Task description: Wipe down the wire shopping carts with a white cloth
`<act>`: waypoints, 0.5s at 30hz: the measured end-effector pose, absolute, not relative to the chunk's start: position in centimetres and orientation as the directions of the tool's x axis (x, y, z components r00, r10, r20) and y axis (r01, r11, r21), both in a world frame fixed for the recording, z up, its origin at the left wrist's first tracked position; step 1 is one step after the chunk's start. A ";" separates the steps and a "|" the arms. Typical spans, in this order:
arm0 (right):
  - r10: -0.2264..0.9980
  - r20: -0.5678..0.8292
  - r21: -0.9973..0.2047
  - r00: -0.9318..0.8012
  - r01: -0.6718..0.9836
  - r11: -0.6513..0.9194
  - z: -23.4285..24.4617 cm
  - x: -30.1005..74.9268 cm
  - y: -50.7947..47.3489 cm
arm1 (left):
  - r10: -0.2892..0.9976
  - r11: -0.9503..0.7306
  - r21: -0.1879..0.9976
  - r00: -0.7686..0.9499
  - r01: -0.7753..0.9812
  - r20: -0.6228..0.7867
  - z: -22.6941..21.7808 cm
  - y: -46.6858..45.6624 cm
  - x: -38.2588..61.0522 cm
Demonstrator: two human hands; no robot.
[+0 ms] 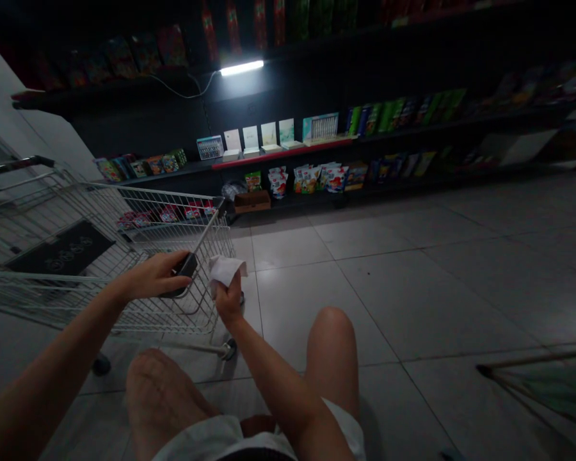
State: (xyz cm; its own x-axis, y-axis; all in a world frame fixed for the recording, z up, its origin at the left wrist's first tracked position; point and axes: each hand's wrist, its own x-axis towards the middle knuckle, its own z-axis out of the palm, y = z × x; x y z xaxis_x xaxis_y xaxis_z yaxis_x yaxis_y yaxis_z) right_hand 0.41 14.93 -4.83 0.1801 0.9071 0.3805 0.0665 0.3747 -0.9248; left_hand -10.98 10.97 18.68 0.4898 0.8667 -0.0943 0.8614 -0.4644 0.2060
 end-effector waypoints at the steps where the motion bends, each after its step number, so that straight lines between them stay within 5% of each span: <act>1: 0.861 0.471 -0.881 0.194 0.053 0.470 -4.6 -0.3 14.6 | 0.868 -0.463 0.199 0.488 0.864 -0.096 18.7 10.7 -11.2; 4: 0.788 0.593 -0.800 0.165 0.009 0.600 -4.2 -1.5 15.0 | 0.876 -0.453 0.176 0.473 0.874 -0.091 18.6 10.1 -11.7; 10: 0.866 0.438 -0.897 0.240 0.172 0.406 -1.2 0.8 19.0 | 0.883 -0.423 0.193 0.451 0.885 -0.128 18.7 9.4 -12.2; 15: 0.802 0.556 -0.830 0.219 0.094 0.549 2.3 -1.0 17.7 | 0.890 -0.418 0.169 0.440 0.892 -0.118 19.0 8.9 -12.4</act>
State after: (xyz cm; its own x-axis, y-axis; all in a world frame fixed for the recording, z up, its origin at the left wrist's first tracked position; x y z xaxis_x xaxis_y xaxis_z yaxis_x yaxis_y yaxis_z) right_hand -0.97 17.73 2.29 0.2190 0.8021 0.5555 0.0941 0.5494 -0.8303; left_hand -12.36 8.87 18.96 0.4398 0.8903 -0.1180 0.8924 -0.4185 0.1691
